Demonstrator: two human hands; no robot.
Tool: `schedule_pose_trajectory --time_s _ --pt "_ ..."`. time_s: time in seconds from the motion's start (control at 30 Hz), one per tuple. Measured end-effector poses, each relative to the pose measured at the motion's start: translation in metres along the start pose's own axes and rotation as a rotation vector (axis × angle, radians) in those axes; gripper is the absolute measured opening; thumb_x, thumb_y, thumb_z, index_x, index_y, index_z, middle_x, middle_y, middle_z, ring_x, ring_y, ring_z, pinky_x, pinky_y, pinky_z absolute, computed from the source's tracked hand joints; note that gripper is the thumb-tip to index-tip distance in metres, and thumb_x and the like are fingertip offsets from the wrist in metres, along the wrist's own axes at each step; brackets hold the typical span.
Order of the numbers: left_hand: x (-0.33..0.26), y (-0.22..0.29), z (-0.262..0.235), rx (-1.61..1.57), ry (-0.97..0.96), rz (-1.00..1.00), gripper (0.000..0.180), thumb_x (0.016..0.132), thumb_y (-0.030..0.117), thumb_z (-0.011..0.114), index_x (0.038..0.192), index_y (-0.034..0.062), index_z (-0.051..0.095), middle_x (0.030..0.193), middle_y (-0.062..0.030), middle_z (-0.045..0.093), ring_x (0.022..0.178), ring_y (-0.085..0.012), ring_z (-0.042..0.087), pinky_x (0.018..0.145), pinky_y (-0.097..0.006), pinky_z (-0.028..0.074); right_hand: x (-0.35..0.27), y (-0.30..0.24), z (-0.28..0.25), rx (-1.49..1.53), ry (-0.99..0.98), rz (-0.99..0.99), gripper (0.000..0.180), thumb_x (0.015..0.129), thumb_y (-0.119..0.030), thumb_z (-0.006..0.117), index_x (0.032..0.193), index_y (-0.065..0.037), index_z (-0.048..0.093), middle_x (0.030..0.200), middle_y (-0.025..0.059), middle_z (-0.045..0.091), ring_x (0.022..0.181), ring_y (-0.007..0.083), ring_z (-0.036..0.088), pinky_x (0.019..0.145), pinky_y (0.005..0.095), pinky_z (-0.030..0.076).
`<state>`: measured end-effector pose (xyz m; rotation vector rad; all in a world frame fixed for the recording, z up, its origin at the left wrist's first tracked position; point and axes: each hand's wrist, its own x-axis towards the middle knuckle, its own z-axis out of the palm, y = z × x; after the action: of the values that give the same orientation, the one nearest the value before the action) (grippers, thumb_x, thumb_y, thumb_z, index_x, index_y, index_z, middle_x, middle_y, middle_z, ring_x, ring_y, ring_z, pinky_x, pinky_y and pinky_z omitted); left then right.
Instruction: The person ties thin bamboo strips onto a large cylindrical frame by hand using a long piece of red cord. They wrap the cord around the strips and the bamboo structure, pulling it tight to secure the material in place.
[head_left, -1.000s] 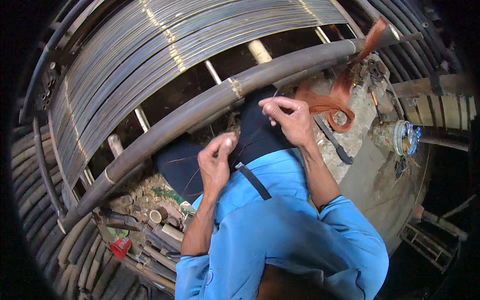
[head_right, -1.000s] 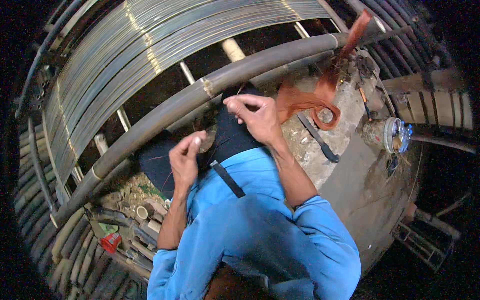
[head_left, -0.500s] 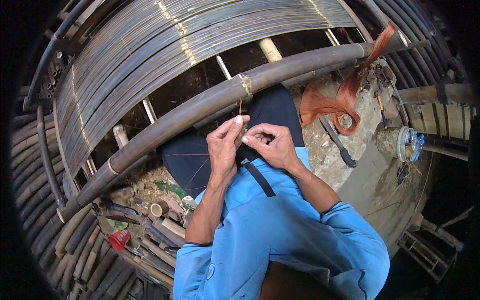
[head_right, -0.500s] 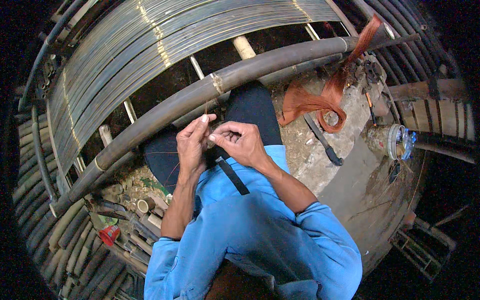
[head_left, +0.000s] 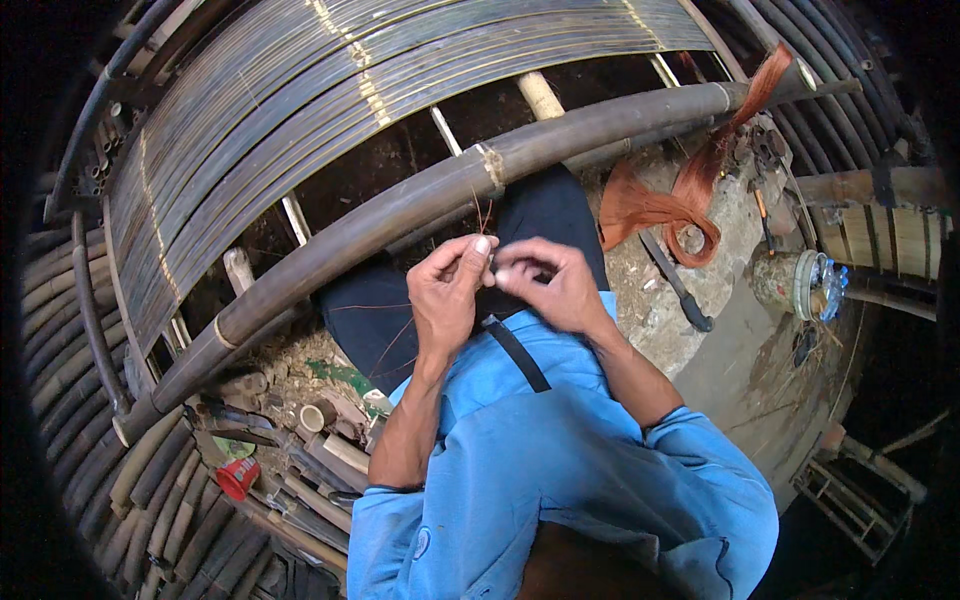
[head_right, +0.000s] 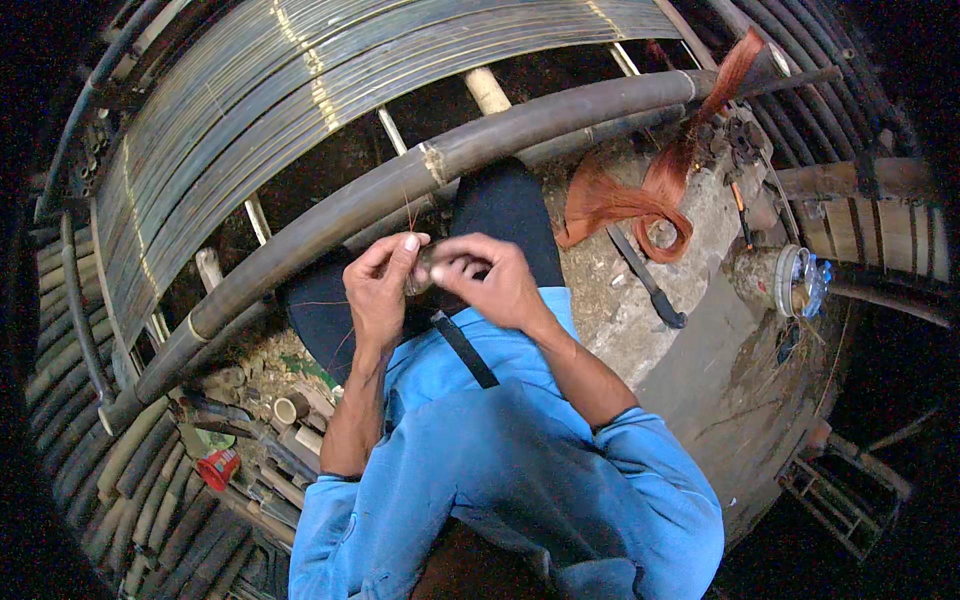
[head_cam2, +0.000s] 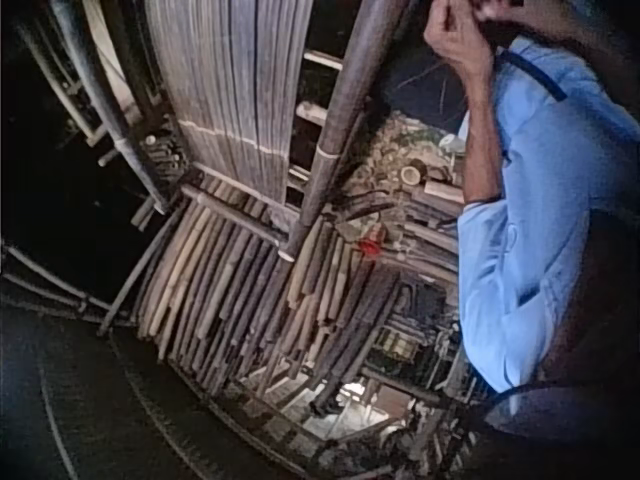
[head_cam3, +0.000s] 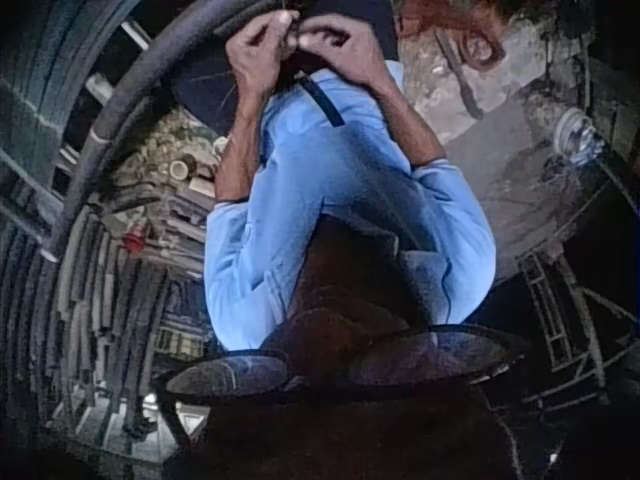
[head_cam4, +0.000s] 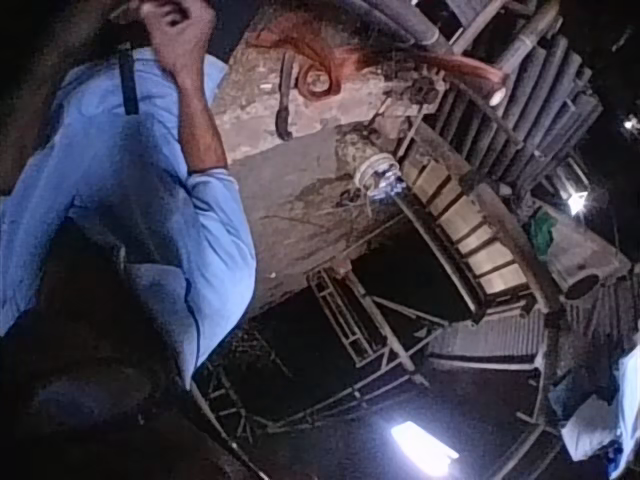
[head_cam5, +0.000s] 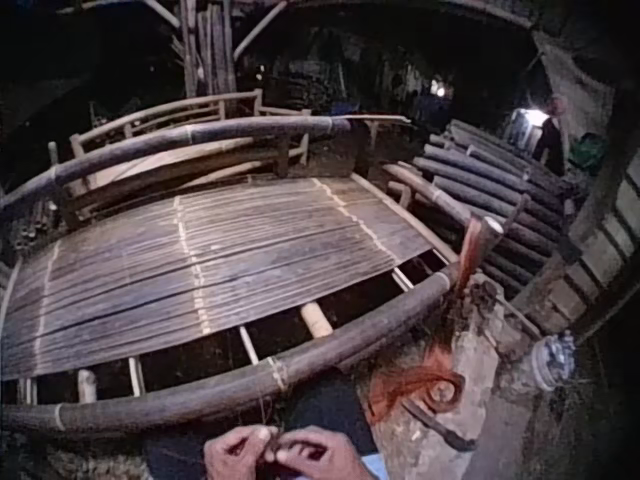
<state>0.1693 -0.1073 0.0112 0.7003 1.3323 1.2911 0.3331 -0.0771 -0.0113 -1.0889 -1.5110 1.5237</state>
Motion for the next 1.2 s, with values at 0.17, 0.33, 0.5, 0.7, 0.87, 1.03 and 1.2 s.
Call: schedule_pose_trajectory --time_s 0.17,0.33,0.5,0.7,0.87,1.03,1.2 --pt "-0.009 -0.006 0.003 0.245 -0.004 0.144 0.022 0.093 0.019 0.07 0.1 -0.0017 0.074 0.072 0.0013 0.062 0.062 -0.0039 0.05 0.055 -0.02 0.039 0.016 -0.019 -0.009 0.181 0.097 0.146 0.023 0.091 -0.016 0.073 0.103 0.003 0.072 0.096 0.0058 0.071 0.087 0.0083 0.062 0.076 0.0242 0.053" --pt "-0.012 -0.016 0.003 0.27 0.011 0.156 0.018 0.092 0.015 0.071 0.098 -0.0012 0.074 0.071 0.0005 0.062 0.062 -0.0043 0.048 0.054 -0.022 0.038 0.02 -0.017 -0.007 0.103 0.089 0.072 0.019 0.089 -0.013 0.074 0.096 0.004 0.073 0.091 0.0077 0.072 0.082 0.0089 0.064 0.073 0.0236 0.054" --pt "-0.014 -0.015 0.001 0.316 -0.02 0.115 0.016 0.089 0.014 0.073 0.097 -0.0001 0.074 0.071 -0.0017 0.063 0.064 -0.0068 0.05 0.055 -0.026 0.039 0.018 -0.01 -0.005 0.148 0.072 0.072 0.017 0.09 -0.013 0.073 0.096 0.003 0.072 0.088 0.0043 0.071 0.074 0.0051 0.06 0.064 0.0215 0.051" --pt "0.001 -0.012 -0.012 0.478 0.061 0.386 0.022 0.083 0.014 0.074 0.102 0.0033 0.075 0.084 -0.0067 0.07 0.078 -0.0138 0.059 0.071 -0.031 0.048 0.012 -0.016 0.003 0.059 0.003 0.111 0.012 0.093 -0.011 0.068 0.095 0.0 0.068 0.084 -0.0049 0.06 0.071 -0.0002 0.047 0.06 0.0167 0.038" --pt "0.004 -0.003 -0.006 -0.09 0.008 -0.048 0.017 0.09 0.009 0.073 0.102 -0.0022 0.073 0.09 -0.0038 0.07 0.075 -0.0075 0.06 0.069 -0.02 0.048 0.006 -0.021 0.005 -0.014 -0.064 0.171 0.014 0.096 -0.015 0.066 0.097 -0.001 0.065 0.082 -0.0063 0.056 0.07 0.0 0.043 0.06 0.0175 0.035" --pt "0.013 -0.018 -0.024 0.164 0.105 0.011 0.017 0.089 0.012 0.074 0.101 -0.0008 0.074 0.086 -0.0043 0.071 0.075 -0.0077 0.062 0.068 -0.022 0.049 0.008 0.002 -0.011 0.108 -0.035 0.134 0.016 0.096 -0.015 0.065 0.101 0.0 0.064 0.087 -0.0013 0.061 0.072 0.0016 0.051 0.062 0.0187 0.043" --pt "0.025 -0.047 -0.061 0.711 0.155 0.237 0.017 0.085 0.015 0.074 0.096 0.0019 0.075 0.088 -0.0072 0.071 0.08 -0.017 0.064 0.075 -0.029 0.051 0.001 0.01 -0.054 0.257 -0.034 0.192 0.011 0.097 -0.013 0.062 0.101 -0.002 0.062 0.104 0.0117 0.071 0.088 0.0132 0.065 0.074 0.026 0.053"
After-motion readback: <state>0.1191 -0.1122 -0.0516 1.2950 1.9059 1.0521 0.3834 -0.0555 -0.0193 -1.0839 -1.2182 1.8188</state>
